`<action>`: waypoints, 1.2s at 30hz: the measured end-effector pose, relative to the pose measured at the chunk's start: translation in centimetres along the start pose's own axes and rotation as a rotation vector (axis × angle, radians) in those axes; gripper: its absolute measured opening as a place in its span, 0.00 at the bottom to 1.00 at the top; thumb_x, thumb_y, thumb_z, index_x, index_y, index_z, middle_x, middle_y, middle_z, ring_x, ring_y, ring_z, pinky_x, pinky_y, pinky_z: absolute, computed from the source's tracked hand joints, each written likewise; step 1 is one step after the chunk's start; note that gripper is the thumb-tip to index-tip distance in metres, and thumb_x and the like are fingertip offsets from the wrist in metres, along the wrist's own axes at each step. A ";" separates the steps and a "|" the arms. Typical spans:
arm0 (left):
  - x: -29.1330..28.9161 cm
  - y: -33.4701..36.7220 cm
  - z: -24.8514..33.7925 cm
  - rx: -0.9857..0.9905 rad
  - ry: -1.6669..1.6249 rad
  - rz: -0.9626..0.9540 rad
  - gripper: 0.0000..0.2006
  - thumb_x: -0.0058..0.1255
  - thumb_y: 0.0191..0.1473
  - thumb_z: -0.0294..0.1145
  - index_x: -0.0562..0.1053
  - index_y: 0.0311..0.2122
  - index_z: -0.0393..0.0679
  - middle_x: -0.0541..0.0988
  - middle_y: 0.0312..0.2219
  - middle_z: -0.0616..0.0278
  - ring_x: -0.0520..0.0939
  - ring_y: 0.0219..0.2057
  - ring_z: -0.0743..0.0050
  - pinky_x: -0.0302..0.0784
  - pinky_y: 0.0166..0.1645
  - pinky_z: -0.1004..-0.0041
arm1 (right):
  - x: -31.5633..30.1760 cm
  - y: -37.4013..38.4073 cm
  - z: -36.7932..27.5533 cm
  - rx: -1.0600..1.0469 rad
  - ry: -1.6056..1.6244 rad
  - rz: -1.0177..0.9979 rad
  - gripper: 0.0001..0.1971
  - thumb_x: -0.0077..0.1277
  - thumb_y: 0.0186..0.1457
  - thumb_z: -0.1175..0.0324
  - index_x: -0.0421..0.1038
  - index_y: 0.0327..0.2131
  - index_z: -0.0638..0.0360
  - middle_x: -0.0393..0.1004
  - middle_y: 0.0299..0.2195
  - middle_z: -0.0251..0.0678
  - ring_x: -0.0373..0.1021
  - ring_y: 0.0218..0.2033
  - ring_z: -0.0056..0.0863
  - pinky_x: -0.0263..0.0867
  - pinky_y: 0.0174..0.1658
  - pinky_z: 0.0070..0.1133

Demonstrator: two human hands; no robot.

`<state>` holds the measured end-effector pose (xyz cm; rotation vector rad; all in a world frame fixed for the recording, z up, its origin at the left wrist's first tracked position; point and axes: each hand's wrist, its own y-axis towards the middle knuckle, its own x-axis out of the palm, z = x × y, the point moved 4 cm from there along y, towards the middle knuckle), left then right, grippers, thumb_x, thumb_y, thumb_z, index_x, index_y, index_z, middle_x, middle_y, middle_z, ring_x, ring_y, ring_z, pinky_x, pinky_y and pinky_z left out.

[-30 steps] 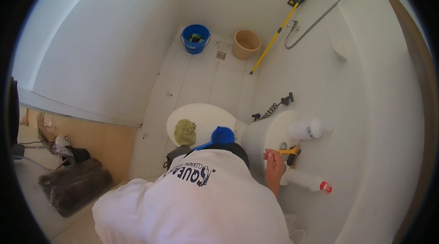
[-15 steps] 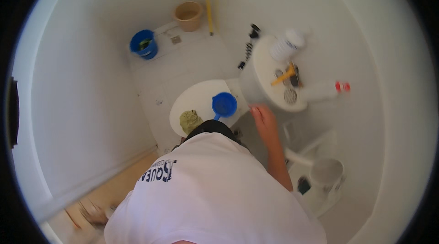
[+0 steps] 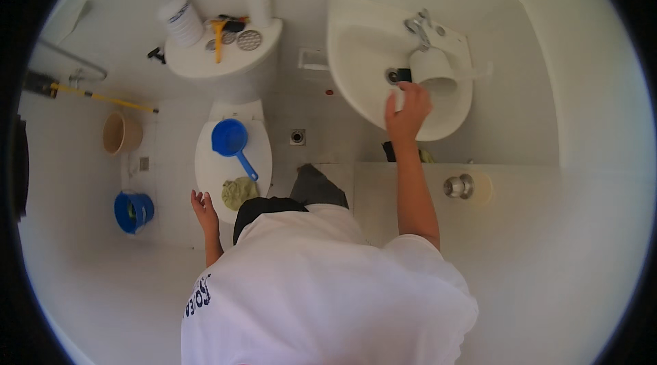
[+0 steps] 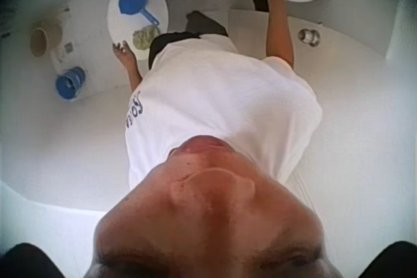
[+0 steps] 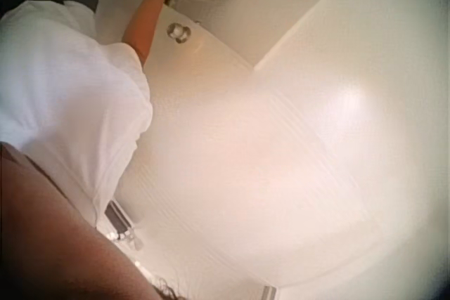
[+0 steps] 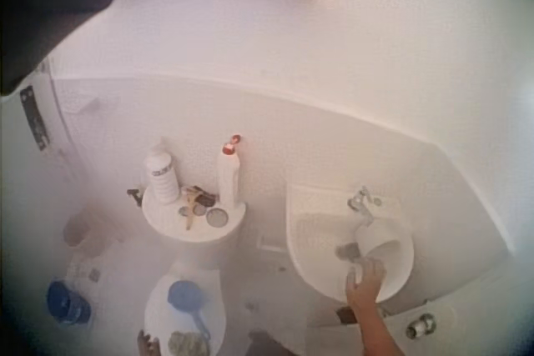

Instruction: The person scrubs a white bathroom sink with a sponge, rinses it with water from a cup, and then cleans the tiled floor using a cloth and water poured from a bucket.

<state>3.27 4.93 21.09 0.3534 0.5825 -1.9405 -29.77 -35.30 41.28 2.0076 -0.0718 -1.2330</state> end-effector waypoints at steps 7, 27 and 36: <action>8.9 2.9 5.5 0.271 0.093 -0.272 0.25 0.48 0.49 0.37 0.60 0.50 0.35 0.65 0.45 0.47 0.68 0.46 0.59 0.64 0.48 0.66 | -1.5 5.2 15.9 0.310 -0.638 -0.001 0.23 0.45 0.42 0.70 0.60 0.47 0.55 0.54 0.52 0.45 0.53 0.53 0.44 0.41 0.55 0.45; 30.4 -12.0 35.2 -0.190 -0.288 -1.411 0.34 0.37 0.47 0.64 0.67 0.42 0.38 0.73 0.35 0.58 0.73 0.37 0.68 0.67 0.45 0.70 | 0.2 6.4 9.4 0.635 0.572 -1.346 0.18 0.45 0.51 0.57 0.66 0.34 0.66 0.68 0.18 0.37 0.64 0.14 0.23 0.61 0.16 0.20; 31.1 -9.9 37.2 -0.446 -0.911 -0.995 0.21 0.45 0.50 0.45 0.64 0.43 0.40 0.73 0.34 0.60 0.73 0.36 0.71 0.66 0.45 0.73 | 3.0 5.9 5.7 0.483 0.908 -1.335 0.21 0.41 0.53 0.53 0.65 0.40 0.63 0.72 0.30 0.38 0.68 0.31 0.27 0.62 0.38 0.21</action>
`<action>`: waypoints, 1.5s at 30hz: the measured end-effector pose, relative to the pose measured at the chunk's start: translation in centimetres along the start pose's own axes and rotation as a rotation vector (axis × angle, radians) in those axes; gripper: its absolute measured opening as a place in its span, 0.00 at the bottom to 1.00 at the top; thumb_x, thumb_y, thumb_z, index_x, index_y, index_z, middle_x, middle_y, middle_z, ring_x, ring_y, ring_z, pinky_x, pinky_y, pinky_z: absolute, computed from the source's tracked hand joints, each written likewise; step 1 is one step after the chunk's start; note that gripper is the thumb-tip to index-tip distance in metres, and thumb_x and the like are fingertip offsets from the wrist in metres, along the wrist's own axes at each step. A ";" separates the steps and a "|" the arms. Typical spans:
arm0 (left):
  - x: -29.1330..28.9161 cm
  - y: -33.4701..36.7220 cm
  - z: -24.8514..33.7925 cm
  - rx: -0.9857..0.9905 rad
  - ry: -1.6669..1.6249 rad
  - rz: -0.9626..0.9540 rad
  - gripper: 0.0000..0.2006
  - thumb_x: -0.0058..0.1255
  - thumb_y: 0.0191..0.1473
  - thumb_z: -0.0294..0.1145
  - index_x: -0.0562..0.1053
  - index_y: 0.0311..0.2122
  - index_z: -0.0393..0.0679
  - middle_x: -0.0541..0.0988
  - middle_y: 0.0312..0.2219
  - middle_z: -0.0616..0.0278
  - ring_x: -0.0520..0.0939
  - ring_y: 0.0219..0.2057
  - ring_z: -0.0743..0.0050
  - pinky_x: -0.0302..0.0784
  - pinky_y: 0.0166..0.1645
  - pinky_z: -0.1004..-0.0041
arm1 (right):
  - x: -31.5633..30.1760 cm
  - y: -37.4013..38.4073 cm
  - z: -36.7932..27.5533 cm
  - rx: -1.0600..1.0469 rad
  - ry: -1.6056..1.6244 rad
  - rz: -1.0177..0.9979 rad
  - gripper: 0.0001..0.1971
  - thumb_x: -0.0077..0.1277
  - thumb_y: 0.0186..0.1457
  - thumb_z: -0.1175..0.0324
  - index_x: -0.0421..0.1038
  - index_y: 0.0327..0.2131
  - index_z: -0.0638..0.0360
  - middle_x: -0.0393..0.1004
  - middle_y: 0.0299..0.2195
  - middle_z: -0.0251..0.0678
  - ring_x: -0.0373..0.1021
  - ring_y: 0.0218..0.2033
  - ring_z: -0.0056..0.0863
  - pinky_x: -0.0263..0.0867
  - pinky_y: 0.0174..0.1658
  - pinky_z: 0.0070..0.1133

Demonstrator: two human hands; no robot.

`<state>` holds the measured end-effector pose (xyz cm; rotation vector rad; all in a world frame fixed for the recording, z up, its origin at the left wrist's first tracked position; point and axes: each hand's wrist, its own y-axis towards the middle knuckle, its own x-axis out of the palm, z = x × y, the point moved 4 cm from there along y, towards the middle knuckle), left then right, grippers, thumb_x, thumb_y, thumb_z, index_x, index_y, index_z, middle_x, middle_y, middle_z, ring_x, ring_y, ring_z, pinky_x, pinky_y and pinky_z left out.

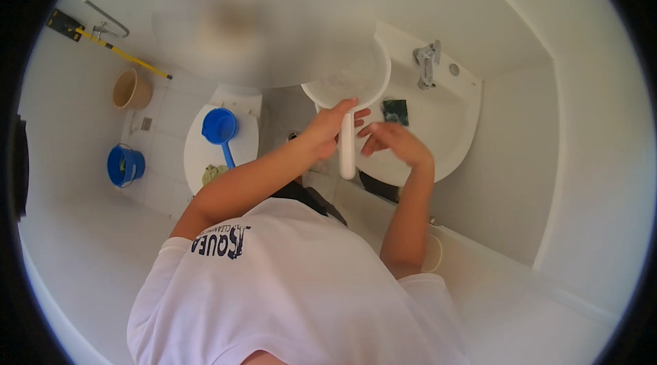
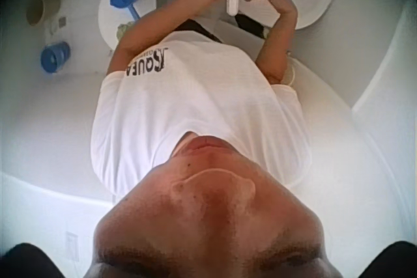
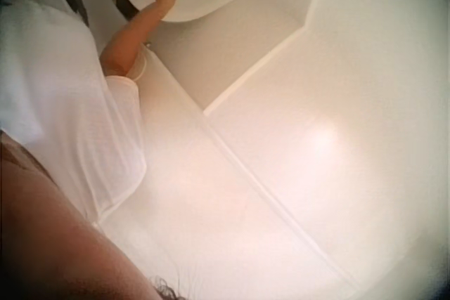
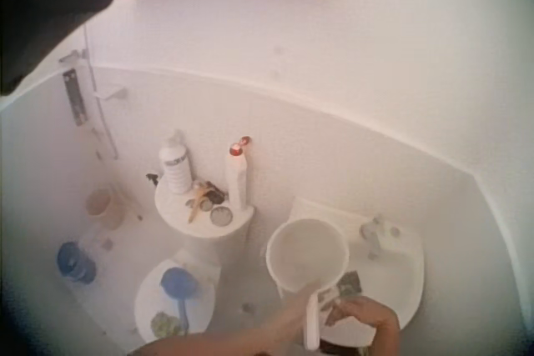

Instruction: The person scrubs a white bathroom sink with a sponge, rinses it with water from a cup, and then cleans the tiled floor using a cloth and water poured from a bucket.

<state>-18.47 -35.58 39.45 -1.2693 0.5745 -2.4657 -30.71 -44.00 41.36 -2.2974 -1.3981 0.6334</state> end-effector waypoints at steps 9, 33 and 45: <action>-4.9 -9.3 4.9 0.016 -0.134 0.152 0.20 0.51 0.47 0.48 0.66 0.35 0.41 0.68 0.21 0.67 0.70 0.19 0.79 0.70 0.22 0.76 | -5.5 9.4 13.1 0.190 -1.055 0.570 0.36 0.51 0.43 0.52 0.52 0.53 0.58 0.48 0.52 0.58 0.54 0.50 0.52 0.53 0.51 0.35; -46.4 -45.0 -17.9 0.216 -0.282 1.071 0.21 0.53 0.45 0.47 0.63 0.34 0.40 0.68 0.19 0.66 0.69 0.16 0.79 0.69 0.21 0.78 | 24.1 6.6 -3.0 -0.109 0.233 0.222 0.10 0.48 0.49 0.66 0.63 0.35 0.55 0.65 0.23 0.28 0.63 0.22 0.17 0.59 0.21 0.15; -52.3 -37.8 -24.0 0.048 -0.251 1.084 0.23 0.49 0.46 0.51 0.66 0.33 0.37 0.71 0.19 0.60 0.69 0.15 0.76 0.67 0.19 0.76 | 59.1 22.0 16.4 -0.342 -1.115 -0.301 0.26 0.56 0.39 0.59 0.63 0.43 0.58 0.60 0.43 0.47 0.59 0.46 0.40 0.59 0.46 0.33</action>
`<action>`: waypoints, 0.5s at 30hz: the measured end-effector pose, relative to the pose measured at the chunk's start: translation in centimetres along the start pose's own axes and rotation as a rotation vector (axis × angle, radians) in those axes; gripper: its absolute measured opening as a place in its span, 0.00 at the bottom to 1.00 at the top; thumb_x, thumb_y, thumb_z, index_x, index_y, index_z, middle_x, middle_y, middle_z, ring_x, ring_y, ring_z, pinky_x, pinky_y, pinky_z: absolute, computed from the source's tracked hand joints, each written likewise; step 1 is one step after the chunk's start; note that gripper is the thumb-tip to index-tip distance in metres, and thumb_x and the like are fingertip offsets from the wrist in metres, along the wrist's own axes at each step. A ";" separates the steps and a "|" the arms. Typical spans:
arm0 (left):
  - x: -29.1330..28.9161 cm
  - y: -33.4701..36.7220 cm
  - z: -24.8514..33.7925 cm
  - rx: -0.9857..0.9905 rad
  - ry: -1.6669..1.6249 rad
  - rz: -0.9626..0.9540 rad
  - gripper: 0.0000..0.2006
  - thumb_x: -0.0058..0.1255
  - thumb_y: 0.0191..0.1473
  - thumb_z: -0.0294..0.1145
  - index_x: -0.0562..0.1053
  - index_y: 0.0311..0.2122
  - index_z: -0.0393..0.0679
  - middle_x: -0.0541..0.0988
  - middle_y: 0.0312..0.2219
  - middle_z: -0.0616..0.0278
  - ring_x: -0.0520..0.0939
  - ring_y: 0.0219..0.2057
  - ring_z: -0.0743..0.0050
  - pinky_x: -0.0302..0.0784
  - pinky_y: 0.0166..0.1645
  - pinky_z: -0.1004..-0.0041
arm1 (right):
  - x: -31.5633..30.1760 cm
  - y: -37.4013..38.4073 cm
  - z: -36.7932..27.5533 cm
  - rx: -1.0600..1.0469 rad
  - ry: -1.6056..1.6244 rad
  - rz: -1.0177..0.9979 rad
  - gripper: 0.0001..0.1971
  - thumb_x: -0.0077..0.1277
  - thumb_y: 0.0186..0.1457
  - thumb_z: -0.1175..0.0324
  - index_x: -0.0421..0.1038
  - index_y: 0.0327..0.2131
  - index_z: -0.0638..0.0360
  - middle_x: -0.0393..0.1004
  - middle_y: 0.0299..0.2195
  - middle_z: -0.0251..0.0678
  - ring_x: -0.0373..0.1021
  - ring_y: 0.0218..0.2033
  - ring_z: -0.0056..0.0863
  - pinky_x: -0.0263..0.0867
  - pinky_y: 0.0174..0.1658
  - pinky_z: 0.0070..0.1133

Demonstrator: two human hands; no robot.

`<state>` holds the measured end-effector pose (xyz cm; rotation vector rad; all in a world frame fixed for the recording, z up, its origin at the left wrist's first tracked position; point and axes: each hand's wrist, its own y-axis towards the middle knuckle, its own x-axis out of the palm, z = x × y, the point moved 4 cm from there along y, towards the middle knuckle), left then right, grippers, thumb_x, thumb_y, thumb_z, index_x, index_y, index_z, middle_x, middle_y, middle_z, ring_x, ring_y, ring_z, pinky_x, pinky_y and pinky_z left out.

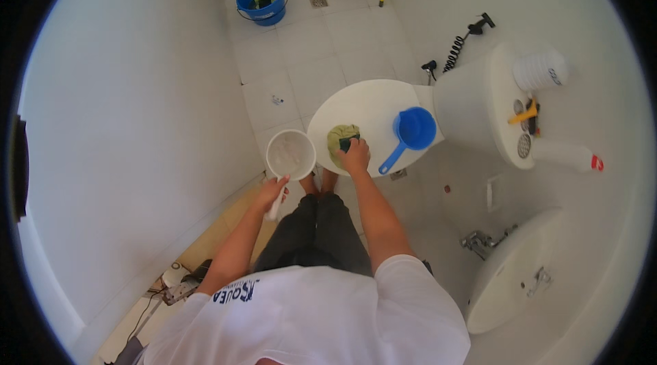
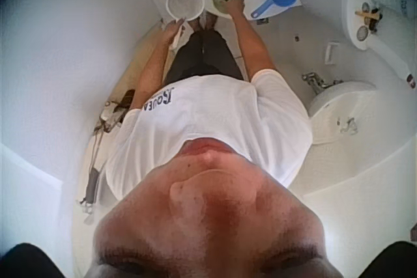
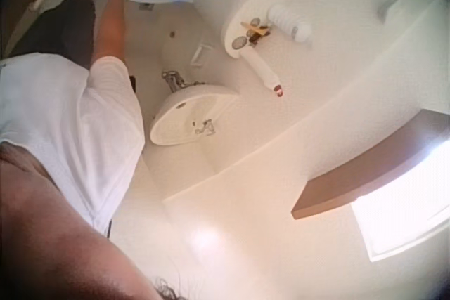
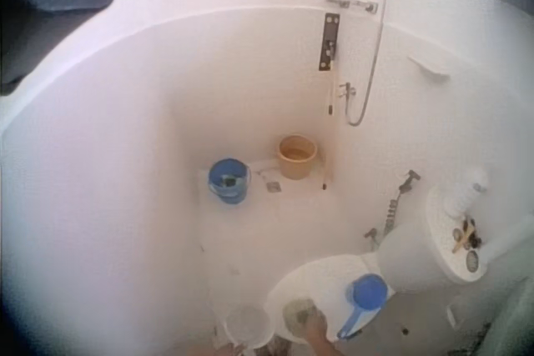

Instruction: The person scrubs a white bathroom sink with a sponge, rinses it with water from a cup, and then cleans the tiled floor using a cloth and water poured from a bucket.

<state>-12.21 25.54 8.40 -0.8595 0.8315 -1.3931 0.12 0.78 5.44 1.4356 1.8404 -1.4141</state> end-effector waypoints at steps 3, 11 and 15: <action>0.8 0.2 -0.2 0.035 0.043 0.031 0.19 0.52 0.45 0.45 0.65 0.32 0.38 0.70 0.16 0.62 0.70 0.14 0.77 0.66 0.18 0.76 | 5.0 1.1 0.6 -0.112 -0.261 0.142 0.32 0.58 0.35 0.58 0.60 0.46 0.57 0.57 0.44 0.47 0.58 0.46 0.43 0.59 0.45 0.35; 0.3 3.3 -1.6 0.039 0.087 0.106 0.24 0.54 0.43 0.32 0.59 0.42 0.31 0.73 0.23 0.56 0.74 0.19 0.75 0.67 0.17 0.78 | 3.8 6.2 4.2 0.110 0.246 -0.016 0.19 0.46 0.40 0.72 0.64 0.42 0.55 0.67 0.34 0.45 0.66 0.36 0.38 0.62 0.41 0.26; -0.3 6.9 -3.7 0.201 0.353 0.183 0.26 0.53 0.44 0.33 0.58 0.45 0.29 0.74 0.21 0.56 0.74 0.17 0.74 0.67 0.17 0.77 | -4.2 3.3 0.9 0.080 0.845 -0.160 0.16 0.44 0.40 0.74 0.66 0.38 0.60 0.69 0.31 0.38 0.64 0.33 0.27 0.60 0.38 0.20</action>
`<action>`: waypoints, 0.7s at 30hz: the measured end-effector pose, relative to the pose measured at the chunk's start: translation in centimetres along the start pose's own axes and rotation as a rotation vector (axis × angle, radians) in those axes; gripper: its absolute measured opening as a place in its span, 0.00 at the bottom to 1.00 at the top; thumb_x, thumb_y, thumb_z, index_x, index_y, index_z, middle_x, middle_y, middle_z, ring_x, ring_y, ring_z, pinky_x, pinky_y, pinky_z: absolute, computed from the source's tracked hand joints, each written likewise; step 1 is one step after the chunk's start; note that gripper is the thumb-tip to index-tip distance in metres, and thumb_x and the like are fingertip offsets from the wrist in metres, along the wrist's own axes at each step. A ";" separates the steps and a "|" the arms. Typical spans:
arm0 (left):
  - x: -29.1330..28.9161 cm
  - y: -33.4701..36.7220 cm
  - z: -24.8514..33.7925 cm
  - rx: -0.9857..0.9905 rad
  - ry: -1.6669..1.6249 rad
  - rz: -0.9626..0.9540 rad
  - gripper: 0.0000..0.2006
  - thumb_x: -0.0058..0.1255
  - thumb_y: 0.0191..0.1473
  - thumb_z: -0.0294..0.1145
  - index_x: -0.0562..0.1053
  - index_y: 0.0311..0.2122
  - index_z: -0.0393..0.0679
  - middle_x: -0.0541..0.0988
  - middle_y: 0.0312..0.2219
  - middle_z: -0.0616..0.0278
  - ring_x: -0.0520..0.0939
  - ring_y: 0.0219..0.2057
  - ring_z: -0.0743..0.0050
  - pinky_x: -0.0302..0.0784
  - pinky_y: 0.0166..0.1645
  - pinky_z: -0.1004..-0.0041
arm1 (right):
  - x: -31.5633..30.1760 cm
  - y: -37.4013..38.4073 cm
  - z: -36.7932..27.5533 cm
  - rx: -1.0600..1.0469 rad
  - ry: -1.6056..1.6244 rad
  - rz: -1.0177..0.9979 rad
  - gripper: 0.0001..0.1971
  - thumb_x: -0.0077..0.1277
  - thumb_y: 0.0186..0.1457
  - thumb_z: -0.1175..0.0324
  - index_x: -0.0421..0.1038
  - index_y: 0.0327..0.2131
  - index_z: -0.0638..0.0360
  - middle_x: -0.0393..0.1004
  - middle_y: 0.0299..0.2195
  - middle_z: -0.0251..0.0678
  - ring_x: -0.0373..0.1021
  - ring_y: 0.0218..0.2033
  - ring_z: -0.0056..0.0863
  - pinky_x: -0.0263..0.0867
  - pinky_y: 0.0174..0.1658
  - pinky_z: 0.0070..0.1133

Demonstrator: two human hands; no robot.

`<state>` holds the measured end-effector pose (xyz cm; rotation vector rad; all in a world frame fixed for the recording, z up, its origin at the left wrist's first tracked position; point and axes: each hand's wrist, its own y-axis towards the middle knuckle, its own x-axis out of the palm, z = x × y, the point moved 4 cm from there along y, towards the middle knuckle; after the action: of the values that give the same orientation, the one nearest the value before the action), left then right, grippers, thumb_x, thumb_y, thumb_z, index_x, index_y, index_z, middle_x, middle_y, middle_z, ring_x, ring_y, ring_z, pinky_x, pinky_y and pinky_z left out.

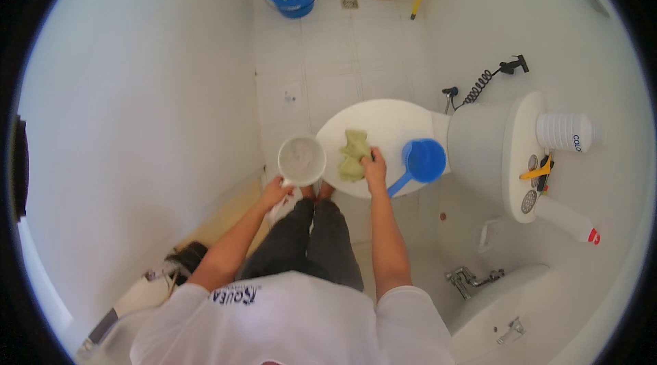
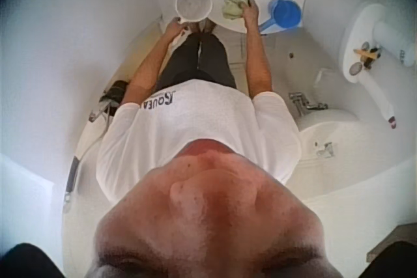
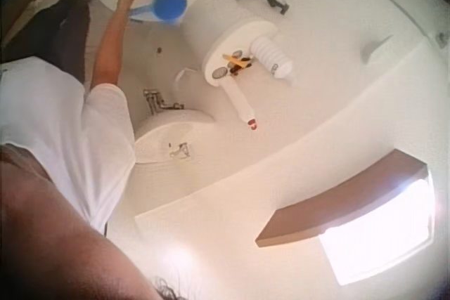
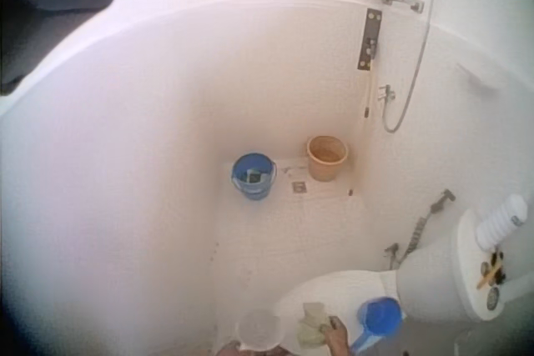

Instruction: The person scrubs a white bathroom sink with a sponge, rinses it with water from a cup, and then cleans the tiled floor using a cloth and water poured from a bucket.

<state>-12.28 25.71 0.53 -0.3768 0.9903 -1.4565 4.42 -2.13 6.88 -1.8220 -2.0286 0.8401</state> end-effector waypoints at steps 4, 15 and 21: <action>-1.3 -2.9 9.8 -0.105 -0.322 -0.065 0.20 0.50 0.44 0.34 0.61 0.40 0.33 0.72 0.21 0.57 0.73 0.16 0.75 0.67 0.17 0.76 | -2.0 -4.2 -6.8 -0.096 0.209 0.109 0.15 0.42 0.39 0.77 0.65 0.37 0.64 0.68 0.33 0.34 0.63 0.34 0.24 0.58 0.39 0.17; -11.6 2.7 16.9 0.006 -0.651 -0.031 0.21 0.48 0.46 0.31 0.55 0.43 0.38 0.69 0.22 0.59 0.71 0.14 0.74 0.68 0.14 0.75 | -1.8 -6.0 -9.0 0.140 0.501 0.264 0.21 0.43 0.42 0.75 0.58 0.45 0.60 0.64 0.39 0.39 0.65 0.38 0.31 0.67 0.34 0.28; -20.4 7.9 19.2 0.007 -0.467 0.129 0.25 0.49 0.45 0.32 0.53 0.46 0.37 0.69 0.20 0.58 0.70 0.13 0.74 0.67 0.14 0.76 | 0.2 -3.4 -7.3 0.320 0.553 0.331 0.20 0.40 0.44 0.72 0.57 0.45 0.56 0.64 0.41 0.42 0.66 0.39 0.38 0.68 0.35 0.37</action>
<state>10.66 39.18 12.35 -0.6047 0.6195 -1.1806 5.81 -0.39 14.57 -1.9482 -1.2067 0.6010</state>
